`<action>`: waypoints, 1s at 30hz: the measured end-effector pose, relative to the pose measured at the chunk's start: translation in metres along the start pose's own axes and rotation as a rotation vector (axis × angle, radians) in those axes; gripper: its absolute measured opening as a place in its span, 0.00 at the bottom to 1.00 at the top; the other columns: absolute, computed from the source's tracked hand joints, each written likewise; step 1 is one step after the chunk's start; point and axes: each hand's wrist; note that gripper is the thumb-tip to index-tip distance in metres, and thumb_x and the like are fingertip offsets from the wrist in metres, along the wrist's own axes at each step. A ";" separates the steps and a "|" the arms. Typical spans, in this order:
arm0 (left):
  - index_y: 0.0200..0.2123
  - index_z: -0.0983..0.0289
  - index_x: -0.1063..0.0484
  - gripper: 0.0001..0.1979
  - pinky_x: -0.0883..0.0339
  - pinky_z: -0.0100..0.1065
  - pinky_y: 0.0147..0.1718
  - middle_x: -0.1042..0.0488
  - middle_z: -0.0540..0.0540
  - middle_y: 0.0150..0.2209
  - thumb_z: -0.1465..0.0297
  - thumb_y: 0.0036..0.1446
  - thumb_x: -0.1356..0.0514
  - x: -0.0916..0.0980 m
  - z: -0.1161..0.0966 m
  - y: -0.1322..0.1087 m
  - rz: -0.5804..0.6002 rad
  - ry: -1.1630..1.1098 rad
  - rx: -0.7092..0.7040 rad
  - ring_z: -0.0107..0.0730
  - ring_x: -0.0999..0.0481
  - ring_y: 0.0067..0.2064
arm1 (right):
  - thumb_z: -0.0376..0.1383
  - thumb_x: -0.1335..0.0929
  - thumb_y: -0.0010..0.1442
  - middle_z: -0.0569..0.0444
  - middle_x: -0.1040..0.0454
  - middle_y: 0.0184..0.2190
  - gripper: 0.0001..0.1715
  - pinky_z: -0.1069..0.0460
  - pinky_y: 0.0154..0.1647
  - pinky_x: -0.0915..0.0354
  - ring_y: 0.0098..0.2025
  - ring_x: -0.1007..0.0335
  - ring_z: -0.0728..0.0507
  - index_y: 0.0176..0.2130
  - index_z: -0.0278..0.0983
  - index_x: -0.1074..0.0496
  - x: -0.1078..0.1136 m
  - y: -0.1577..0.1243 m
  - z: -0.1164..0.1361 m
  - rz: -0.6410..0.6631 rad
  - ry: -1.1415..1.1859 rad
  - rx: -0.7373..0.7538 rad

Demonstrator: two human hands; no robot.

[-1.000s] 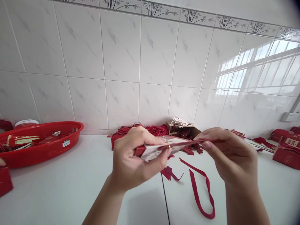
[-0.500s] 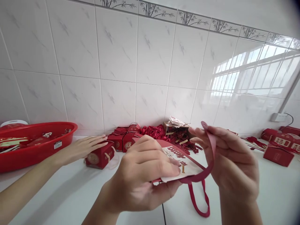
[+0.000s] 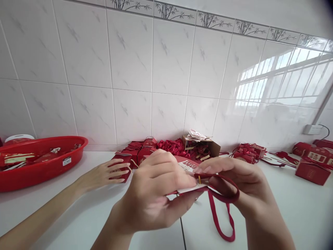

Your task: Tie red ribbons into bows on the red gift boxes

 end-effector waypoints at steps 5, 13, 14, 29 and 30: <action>0.32 0.58 0.29 0.10 0.31 0.35 0.25 0.24 0.48 0.22 0.77 0.47 0.34 -0.001 0.001 0.000 0.013 -0.029 0.010 0.31 0.26 0.22 | 0.29 0.32 0.60 0.51 0.20 0.39 0.11 0.53 0.38 0.25 0.40 0.23 0.44 0.41 0.42 0.23 -0.002 0.002 0.001 0.011 0.041 -0.003; 0.32 0.57 0.29 0.10 0.31 0.35 0.25 0.23 0.48 0.22 0.77 0.48 0.35 -0.002 0.003 -0.002 0.000 -0.056 0.028 0.30 0.27 0.22 | 0.31 0.33 0.61 0.53 0.21 0.36 0.11 0.51 0.40 0.27 0.41 0.25 0.44 0.41 0.45 0.23 0.002 0.002 -0.001 0.055 0.021 0.040; 0.32 0.58 0.29 0.11 0.31 0.36 0.26 0.23 0.49 0.22 0.77 0.48 0.34 -0.001 0.003 -0.002 -0.004 -0.053 0.023 0.31 0.26 0.22 | 0.31 0.32 0.61 0.52 0.21 0.37 0.11 0.50 0.41 0.27 0.42 0.26 0.44 0.40 0.44 0.23 0.003 0.002 -0.001 0.072 0.008 0.039; 0.35 0.56 0.27 0.12 0.28 0.36 0.26 0.21 0.49 0.24 0.76 0.48 0.34 -0.006 0.001 0.001 -0.093 0.036 0.002 0.34 0.23 0.25 | 0.33 0.32 0.60 0.49 0.29 0.36 0.07 0.43 0.47 0.29 0.47 0.30 0.40 0.37 0.43 0.24 -0.002 0.004 -0.007 0.054 0.047 0.067; 0.35 0.56 0.27 0.12 0.28 0.36 0.26 0.21 0.50 0.24 0.76 0.47 0.33 -0.006 0.001 0.000 -0.096 0.027 0.007 0.35 0.24 0.25 | 0.32 0.32 0.60 0.50 0.29 0.37 0.08 0.43 0.48 0.29 0.48 0.30 0.39 0.38 0.44 0.24 -0.002 0.003 -0.007 0.061 0.047 0.078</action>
Point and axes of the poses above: each hand's wrist, its own y-axis towards the middle knuckle, its own x-axis out of the back of the hand, z = x × y
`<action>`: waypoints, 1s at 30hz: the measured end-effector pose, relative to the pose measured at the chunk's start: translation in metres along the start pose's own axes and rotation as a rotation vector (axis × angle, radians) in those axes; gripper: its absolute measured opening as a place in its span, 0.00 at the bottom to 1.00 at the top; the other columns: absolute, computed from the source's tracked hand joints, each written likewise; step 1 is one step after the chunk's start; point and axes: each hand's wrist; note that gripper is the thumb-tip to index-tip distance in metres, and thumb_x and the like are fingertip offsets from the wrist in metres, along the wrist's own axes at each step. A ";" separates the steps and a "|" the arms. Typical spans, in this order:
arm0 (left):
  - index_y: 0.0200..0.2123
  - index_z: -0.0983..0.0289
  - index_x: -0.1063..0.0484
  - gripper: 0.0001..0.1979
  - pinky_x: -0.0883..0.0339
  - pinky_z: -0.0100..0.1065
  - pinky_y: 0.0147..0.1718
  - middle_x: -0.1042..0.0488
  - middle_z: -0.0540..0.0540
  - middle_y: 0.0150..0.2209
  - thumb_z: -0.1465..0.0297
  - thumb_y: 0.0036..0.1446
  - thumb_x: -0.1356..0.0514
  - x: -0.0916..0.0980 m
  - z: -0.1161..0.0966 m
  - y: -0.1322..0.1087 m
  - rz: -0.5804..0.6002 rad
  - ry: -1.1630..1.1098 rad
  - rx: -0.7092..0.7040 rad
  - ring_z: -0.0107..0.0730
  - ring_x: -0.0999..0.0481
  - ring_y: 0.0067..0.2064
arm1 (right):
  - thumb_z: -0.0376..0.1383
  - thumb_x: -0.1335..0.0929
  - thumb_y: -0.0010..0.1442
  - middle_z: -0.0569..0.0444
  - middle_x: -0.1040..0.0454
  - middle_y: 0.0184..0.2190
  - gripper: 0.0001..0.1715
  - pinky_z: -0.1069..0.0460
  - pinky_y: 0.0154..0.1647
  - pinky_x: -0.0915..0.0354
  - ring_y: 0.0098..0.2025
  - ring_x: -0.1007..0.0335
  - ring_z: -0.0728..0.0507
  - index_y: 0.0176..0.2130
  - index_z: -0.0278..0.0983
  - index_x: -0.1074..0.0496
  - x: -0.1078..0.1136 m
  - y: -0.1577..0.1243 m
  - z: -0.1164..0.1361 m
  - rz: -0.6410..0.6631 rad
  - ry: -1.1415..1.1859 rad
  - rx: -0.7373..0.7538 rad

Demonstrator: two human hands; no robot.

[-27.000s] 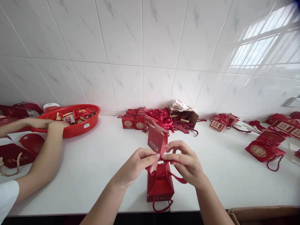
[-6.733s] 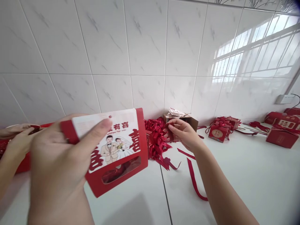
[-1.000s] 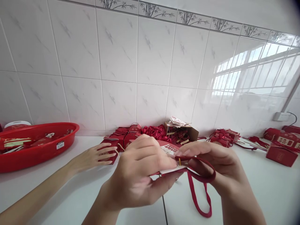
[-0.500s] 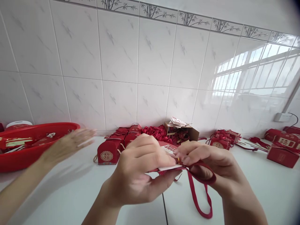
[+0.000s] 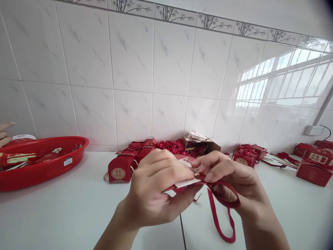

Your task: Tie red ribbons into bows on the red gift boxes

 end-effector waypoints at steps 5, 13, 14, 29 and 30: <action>0.35 0.59 0.27 0.13 0.28 0.37 0.26 0.21 0.53 0.25 0.78 0.45 0.32 0.000 0.002 -0.002 -0.007 -0.046 0.034 0.35 0.24 0.27 | 0.31 0.33 0.60 0.50 0.29 0.38 0.11 0.43 0.49 0.31 0.48 0.30 0.40 0.41 0.44 0.25 0.000 0.000 -0.001 0.009 0.003 0.047; 0.34 0.59 0.26 0.13 0.28 0.37 0.30 0.21 0.52 0.27 0.78 0.45 0.32 -0.001 0.002 0.000 0.029 -0.183 0.077 0.34 0.24 0.28 | 0.31 0.34 0.60 0.51 0.29 0.37 0.10 0.45 0.45 0.32 0.44 0.31 0.42 0.41 0.44 0.27 0.003 -0.003 -0.001 0.080 -0.063 0.101; 0.33 0.60 0.26 0.12 0.28 0.37 0.30 0.21 0.52 0.27 0.78 0.45 0.31 -0.001 0.001 0.000 0.031 -0.199 0.090 0.34 0.24 0.29 | 0.31 0.34 0.61 0.51 0.29 0.37 0.10 0.46 0.44 0.32 0.43 0.31 0.42 0.42 0.43 0.27 0.003 -0.004 0.001 0.088 -0.071 0.108; 0.31 0.64 0.26 0.12 0.28 0.34 0.31 0.22 0.52 0.26 0.79 0.42 0.30 -0.005 0.000 -0.001 -0.002 -0.257 0.085 0.30 0.24 0.29 | 0.27 0.33 0.54 0.52 0.32 0.32 0.12 0.45 0.41 0.35 0.36 0.33 0.44 0.39 0.39 0.30 -0.005 -0.003 0.001 0.046 -0.111 0.254; 0.31 0.64 0.26 0.11 0.28 0.34 0.31 0.22 0.52 0.26 0.79 0.43 0.30 -0.004 -0.001 -0.001 0.002 -0.244 0.072 0.30 0.24 0.29 | 0.27 0.33 0.54 0.52 0.31 0.32 0.11 0.45 0.41 0.36 0.35 0.33 0.44 0.38 0.39 0.29 -0.006 -0.003 0.002 0.041 -0.109 0.256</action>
Point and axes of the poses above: each hand's wrist, its own y-axis towards the middle knuckle, its own x-axis out of the back of the hand, z = x × y
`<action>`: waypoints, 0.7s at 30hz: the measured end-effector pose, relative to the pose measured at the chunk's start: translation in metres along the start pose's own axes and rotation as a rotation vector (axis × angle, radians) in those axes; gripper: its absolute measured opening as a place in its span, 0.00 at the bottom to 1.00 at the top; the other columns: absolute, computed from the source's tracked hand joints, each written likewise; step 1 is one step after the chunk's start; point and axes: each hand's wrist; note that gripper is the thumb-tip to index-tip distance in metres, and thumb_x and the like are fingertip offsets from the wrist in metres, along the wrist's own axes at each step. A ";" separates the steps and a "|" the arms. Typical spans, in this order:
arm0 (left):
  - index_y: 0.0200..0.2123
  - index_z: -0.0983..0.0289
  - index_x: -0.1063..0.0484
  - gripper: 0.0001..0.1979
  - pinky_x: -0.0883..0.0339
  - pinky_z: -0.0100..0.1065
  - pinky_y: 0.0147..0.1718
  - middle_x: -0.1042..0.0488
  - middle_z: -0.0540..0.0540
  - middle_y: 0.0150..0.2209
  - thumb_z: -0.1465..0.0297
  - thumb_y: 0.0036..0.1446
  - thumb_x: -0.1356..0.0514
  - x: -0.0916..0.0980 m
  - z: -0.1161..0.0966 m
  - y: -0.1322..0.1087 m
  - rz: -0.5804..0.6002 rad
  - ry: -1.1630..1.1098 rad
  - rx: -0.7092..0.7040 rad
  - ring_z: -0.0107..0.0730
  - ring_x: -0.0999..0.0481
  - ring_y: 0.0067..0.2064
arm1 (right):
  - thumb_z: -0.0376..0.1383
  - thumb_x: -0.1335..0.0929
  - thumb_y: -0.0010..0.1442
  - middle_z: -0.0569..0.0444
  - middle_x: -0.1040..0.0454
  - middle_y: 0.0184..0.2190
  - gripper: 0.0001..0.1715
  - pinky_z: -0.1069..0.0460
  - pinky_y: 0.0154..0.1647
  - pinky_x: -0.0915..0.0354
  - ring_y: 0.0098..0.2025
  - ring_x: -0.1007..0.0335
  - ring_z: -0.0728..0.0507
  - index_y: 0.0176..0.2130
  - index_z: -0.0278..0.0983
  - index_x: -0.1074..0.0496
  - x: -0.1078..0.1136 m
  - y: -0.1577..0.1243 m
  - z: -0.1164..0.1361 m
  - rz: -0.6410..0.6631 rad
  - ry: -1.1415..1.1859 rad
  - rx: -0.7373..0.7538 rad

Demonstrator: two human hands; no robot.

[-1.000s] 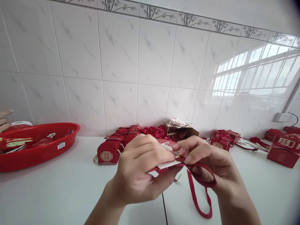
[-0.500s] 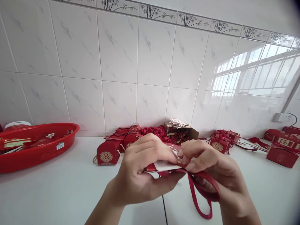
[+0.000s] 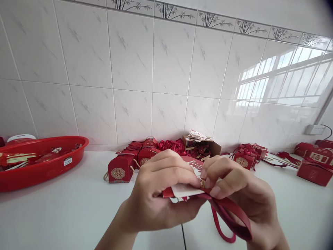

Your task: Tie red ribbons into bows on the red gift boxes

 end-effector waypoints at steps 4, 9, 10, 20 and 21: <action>0.30 0.66 0.26 0.10 0.27 0.33 0.34 0.22 0.51 0.26 0.79 0.42 0.30 0.003 -0.004 0.000 0.013 0.041 -0.050 0.28 0.24 0.28 | 0.28 0.32 0.54 0.53 0.32 0.31 0.10 0.45 0.40 0.36 0.36 0.33 0.44 0.37 0.39 0.29 -0.003 -0.002 0.002 -0.025 0.008 0.014; 0.31 0.64 0.26 0.10 0.27 0.36 0.36 0.21 0.52 0.27 0.78 0.44 0.31 0.004 -0.002 0.001 0.020 0.042 -0.034 0.30 0.24 0.29 | 0.25 0.33 0.52 0.52 0.31 0.32 0.13 0.44 0.41 0.36 0.36 0.33 0.44 0.38 0.38 0.29 -0.004 -0.001 -0.002 -0.036 -0.011 0.030; 0.32 0.64 0.26 0.10 0.27 0.37 0.36 0.22 0.52 0.27 0.77 0.43 0.31 0.004 -0.002 0.001 0.014 0.036 -0.021 0.31 0.24 0.29 | 0.25 0.33 0.52 0.53 0.31 0.32 0.13 0.44 0.41 0.36 0.35 0.33 0.44 0.38 0.38 0.29 -0.004 -0.001 -0.002 -0.036 -0.016 0.036; 0.36 0.61 0.25 0.12 0.29 0.36 0.34 0.21 0.53 0.31 0.76 0.44 0.32 0.007 -0.004 0.002 0.080 0.003 0.035 0.33 0.24 0.32 | 0.27 0.31 0.53 0.53 0.32 0.30 0.09 0.46 0.38 0.36 0.34 0.34 0.45 0.36 0.37 0.28 -0.006 -0.002 0.002 -0.066 -0.015 0.031; 0.35 0.61 0.25 0.12 0.29 0.36 0.34 0.21 0.53 0.31 0.76 0.45 0.33 0.008 -0.005 0.002 0.086 -0.006 0.044 0.33 0.24 0.31 | 0.26 0.31 0.53 0.53 0.32 0.30 0.09 0.46 0.37 0.36 0.34 0.34 0.45 0.36 0.37 0.28 -0.006 -0.001 0.003 -0.061 -0.019 0.033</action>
Point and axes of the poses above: each hand's wrist, its own y-axis towards the middle knuckle, its own x-axis out of the back of the hand, z = x × y
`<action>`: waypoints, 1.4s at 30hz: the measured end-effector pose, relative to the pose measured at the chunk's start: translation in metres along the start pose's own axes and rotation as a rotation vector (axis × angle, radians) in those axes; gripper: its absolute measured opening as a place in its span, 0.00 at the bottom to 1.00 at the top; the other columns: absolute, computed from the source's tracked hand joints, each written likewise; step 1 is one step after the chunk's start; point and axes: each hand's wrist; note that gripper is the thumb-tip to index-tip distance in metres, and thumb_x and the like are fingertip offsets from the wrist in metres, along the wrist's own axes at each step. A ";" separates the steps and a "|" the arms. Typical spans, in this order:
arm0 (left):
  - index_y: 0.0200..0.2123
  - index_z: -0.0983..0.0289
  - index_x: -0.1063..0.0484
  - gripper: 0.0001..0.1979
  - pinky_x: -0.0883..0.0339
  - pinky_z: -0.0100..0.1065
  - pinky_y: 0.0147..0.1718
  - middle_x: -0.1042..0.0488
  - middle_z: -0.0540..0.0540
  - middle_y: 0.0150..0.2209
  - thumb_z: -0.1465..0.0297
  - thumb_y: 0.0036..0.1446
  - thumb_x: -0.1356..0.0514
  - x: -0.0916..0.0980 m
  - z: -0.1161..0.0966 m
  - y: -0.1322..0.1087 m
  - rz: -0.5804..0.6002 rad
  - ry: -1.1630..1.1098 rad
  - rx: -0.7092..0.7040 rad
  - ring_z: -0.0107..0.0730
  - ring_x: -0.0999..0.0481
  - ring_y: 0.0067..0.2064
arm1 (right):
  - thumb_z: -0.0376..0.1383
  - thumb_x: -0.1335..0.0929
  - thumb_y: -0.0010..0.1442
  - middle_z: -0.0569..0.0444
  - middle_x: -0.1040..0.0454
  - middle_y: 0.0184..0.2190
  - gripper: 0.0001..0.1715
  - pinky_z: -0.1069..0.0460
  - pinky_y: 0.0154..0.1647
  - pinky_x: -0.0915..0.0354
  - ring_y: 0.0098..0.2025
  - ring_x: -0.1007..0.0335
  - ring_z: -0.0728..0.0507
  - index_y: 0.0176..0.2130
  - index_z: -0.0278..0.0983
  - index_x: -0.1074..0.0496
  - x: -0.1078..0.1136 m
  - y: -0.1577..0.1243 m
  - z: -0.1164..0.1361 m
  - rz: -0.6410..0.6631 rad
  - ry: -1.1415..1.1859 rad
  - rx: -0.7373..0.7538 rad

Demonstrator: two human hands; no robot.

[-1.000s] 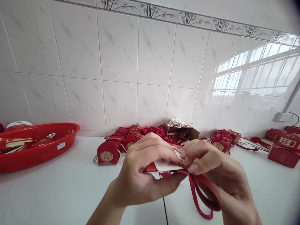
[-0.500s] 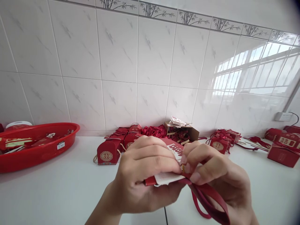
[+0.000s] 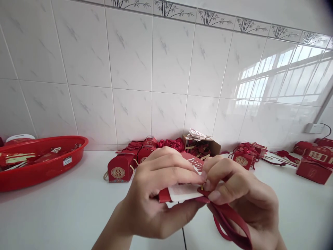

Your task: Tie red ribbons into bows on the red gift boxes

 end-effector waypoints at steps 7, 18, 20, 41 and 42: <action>0.33 0.64 0.25 0.12 0.32 0.38 0.35 0.23 0.51 0.28 0.79 0.42 0.33 0.001 -0.003 -0.001 -0.007 -0.018 0.041 0.32 0.26 0.30 | 0.26 0.32 0.52 0.53 0.32 0.31 0.09 0.46 0.38 0.36 0.34 0.33 0.45 0.35 0.36 0.28 0.002 0.001 0.000 0.027 -0.011 0.016; 0.27 0.61 0.28 0.10 0.30 0.40 0.33 0.24 0.50 0.26 0.82 0.44 0.35 0.000 -0.001 -0.005 -0.106 -0.036 0.115 0.33 0.24 0.30 | 0.25 0.31 0.53 0.48 0.34 0.42 0.26 0.47 0.42 0.32 0.46 0.37 0.41 0.51 0.39 0.32 -0.004 0.002 -0.004 0.010 -0.187 -0.107; 0.27 0.60 0.28 0.10 0.29 0.41 0.34 0.25 0.49 0.26 0.81 0.44 0.35 0.000 0.001 -0.006 -0.109 -0.024 0.138 0.34 0.24 0.30 | 0.27 0.31 0.54 0.48 0.35 0.42 0.21 0.47 0.42 0.31 0.47 0.37 0.41 0.48 0.40 0.30 -0.004 0.002 -0.006 0.025 -0.191 -0.120; 0.26 0.60 0.30 0.05 0.37 0.38 0.38 0.24 0.45 0.26 0.74 0.50 0.36 0.004 0.011 -0.006 0.019 0.325 0.329 0.30 0.25 0.30 | 0.38 0.37 0.65 0.54 0.36 0.31 0.10 0.51 0.33 0.38 0.34 0.38 0.47 0.31 0.38 0.34 -0.015 0.007 -0.031 -0.054 -0.164 -0.403; 0.26 0.60 0.29 0.05 0.36 0.38 0.38 0.24 0.45 0.27 0.74 0.50 0.36 0.006 0.007 -0.006 0.009 0.331 0.344 0.30 0.25 0.30 | 0.39 0.36 0.64 0.53 0.35 0.32 0.09 0.51 0.35 0.36 0.35 0.36 0.46 0.33 0.38 0.33 -0.014 0.007 -0.030 -0.030 -0.092 -0.429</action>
Point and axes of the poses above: each hand's wrist, its own y-axis towards the middle knuckle, its own x-axis out of the back of the hand, z = x × y
